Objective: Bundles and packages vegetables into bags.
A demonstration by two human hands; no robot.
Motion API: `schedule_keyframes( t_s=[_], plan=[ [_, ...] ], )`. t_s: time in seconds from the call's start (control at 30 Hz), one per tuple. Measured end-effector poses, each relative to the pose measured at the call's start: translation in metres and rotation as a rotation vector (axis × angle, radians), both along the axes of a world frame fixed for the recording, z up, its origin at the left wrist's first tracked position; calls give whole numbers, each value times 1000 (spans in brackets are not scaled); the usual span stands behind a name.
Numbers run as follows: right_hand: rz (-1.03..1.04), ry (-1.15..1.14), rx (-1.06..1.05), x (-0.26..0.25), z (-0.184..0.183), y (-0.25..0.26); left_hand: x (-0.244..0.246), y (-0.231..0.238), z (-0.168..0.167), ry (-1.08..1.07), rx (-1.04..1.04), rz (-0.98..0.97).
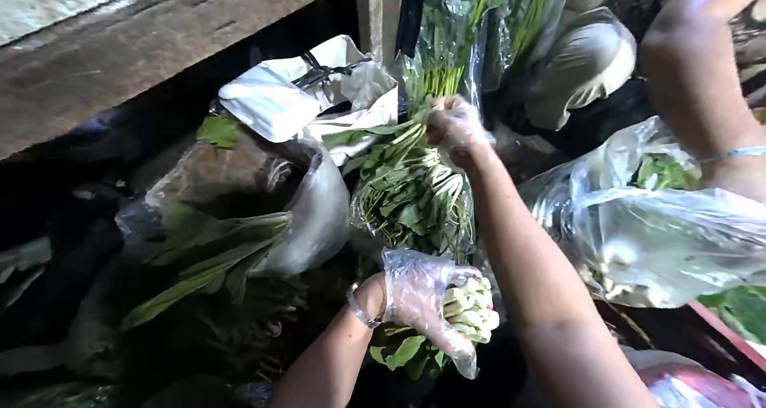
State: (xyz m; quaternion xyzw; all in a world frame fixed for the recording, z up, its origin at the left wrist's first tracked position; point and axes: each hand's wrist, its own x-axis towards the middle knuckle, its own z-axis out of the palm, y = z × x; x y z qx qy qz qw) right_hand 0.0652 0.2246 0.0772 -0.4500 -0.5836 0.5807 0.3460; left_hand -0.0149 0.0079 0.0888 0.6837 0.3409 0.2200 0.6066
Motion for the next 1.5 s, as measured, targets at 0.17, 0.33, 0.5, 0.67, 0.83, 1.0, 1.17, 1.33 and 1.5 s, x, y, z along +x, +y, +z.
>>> schedule_keyframes(
  t_s=[0.17, 0.33, 0.5, 0.67, 0.83, 1.0, 1.17, 1.33, 1.5],
  plan=[
    [27, -447, -123, 11, -89, 35, 2, 3, 3, 1, -38, -12],
    [23, -701, 99, 40, -63, 38, 3, 4, 5, -7, -79, -29],
    [413, -967, 358, 55, -84, 30, 2, 2, 7, 31, -26, -6],
    [449, -1160, 362, 47, -90, 15, -1, 1, 8, 71, 7, 16],
    [553, -1233, 475, 41, -61, 14, -6, 2, 10, 93, 22, 63],
    [566, -1189, 543, 47, -62, 20, -5, 3, 7, 68, -2, 52],
    [498, -543, 218, 59, -57, 15, -7, 3, 7, 12, -18, 63],
    [248, -112, -20, 61, -75, -3, -14, 3, -5, -147, -13, 147],
    [299, -154, 356, 82, -17, -18, -45, -1, -26, -290, 139, 690]
  ],
)
